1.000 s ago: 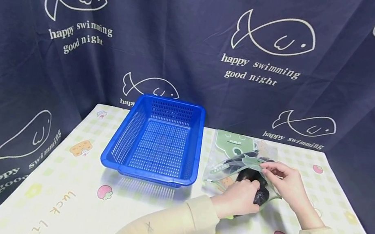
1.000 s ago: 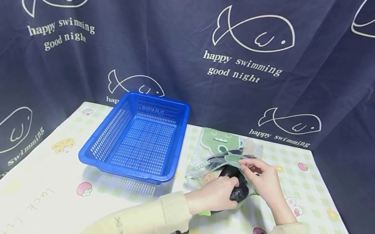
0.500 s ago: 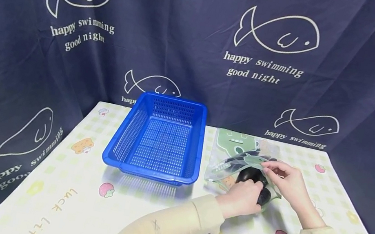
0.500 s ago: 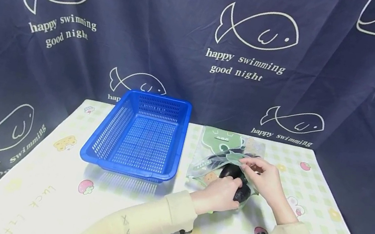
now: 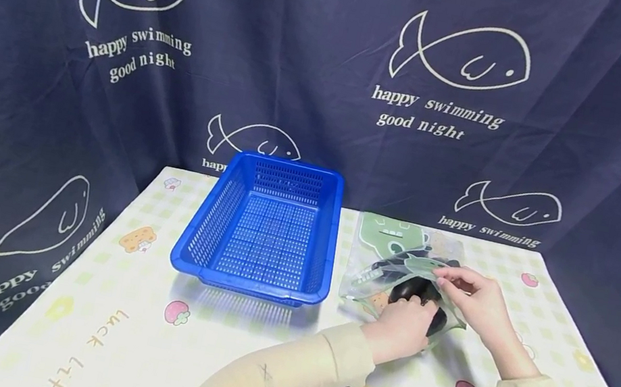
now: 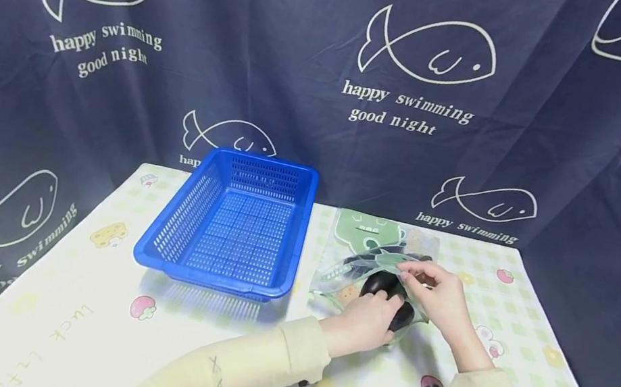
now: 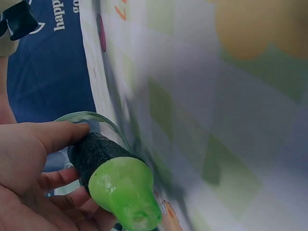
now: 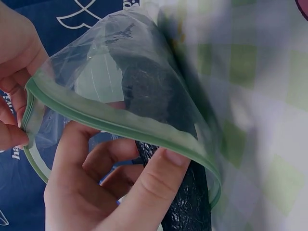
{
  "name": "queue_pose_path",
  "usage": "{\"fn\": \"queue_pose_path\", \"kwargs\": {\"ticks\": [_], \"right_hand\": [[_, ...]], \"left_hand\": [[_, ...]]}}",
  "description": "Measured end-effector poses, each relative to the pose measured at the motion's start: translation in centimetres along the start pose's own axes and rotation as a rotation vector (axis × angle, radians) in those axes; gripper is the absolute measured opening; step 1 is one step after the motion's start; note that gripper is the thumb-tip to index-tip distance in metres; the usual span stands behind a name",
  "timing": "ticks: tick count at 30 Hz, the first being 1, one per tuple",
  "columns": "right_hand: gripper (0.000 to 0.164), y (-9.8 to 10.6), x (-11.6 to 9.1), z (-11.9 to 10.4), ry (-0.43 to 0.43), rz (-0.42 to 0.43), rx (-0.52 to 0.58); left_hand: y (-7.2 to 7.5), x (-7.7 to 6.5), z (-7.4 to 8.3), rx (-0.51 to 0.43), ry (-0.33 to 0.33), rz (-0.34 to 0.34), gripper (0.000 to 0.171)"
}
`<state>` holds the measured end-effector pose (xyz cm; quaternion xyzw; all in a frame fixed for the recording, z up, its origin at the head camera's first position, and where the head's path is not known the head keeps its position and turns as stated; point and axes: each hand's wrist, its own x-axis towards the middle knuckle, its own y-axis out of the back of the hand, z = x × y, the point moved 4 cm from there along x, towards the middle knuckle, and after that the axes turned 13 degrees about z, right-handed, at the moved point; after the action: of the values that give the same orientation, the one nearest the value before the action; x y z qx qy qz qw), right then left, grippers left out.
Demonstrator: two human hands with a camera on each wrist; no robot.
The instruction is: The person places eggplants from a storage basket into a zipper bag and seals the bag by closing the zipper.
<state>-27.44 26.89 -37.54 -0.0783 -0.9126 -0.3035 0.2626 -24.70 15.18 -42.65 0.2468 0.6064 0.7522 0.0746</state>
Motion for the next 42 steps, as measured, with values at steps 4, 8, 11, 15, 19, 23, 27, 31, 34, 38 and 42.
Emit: {"fn": "queue_pose_path", "kwargs": {"ticks": [4, 8, 11, 15, 19, 23, 27, 31, 34, 38, 42], "right_hand": [[0.015, 0.0, 0.0, 0.0, -0.004, 0.001, -0.002], [0.016, 0.0, 0.0, 0.0, -0.009, -0.002, -0.005], [0.016, 0.1, 0.0, -0.1, -0.007, 0.0, -0.004], [0.016, 0.2, 0.0, -0.7, 0.005, 0.007, -0.006], [0.016, 0.4, -0.1, -2.3, 0.016, 0.009, -0.006], [0.016, 0.6, -0.2, -2.9, 0.012, 0.007, 0.004], [0.016, 0.4, -0.2, -1.4, 0.0, 0.008, -0.012], [0.017, 0.2, -0.2, 0.2, -0.006, 0.007, -0.018], [0.017, 0.2, -0.3, 0.4, -0.013, 0.009, -0.012], [0.018, 0.4, -0.4, 0.3, -0.021, 0.014, -0.008], [0.018, 0.4, -0.4, 0.2, -0.032, 0.013, -0.005]], "left_hand": [[0.1, -0.2, -0.2, -0.003, -0.021, 0.015, 0.058], [0.3, -0.6, -0.4, -0.007, -0.044, 0.027, 0.06], [0.4, -0.9, -0.6, -0.01, -0.064, 0.043, 0.059], [0.7, -1.4, -0.9, 0.02, -0.116, 0.077, 0.055], [1.2, -2.1, -0.9, 0.071, -0.198, 0.138, 0.049], [1.7, -3.0, -1.2, 0.099, -0.259, 0.179, 0.049], [2.0, -3.9, -1.7, 0.108, -0.309, 0.202, 0.051], [2.2, -4.9, -2.2, 0.142, -0.355, 0.222, 0.046], [2.3, -5.6, -2.4, 0.169, -0.378, 0.229, 0.04], [2.3, -6.5, -2.7, 0.184, -0.388, 0.216, 0.035], [2.0, -7.4, -3.0, 0.215, -0.398, 0.193, 0.03]]}}
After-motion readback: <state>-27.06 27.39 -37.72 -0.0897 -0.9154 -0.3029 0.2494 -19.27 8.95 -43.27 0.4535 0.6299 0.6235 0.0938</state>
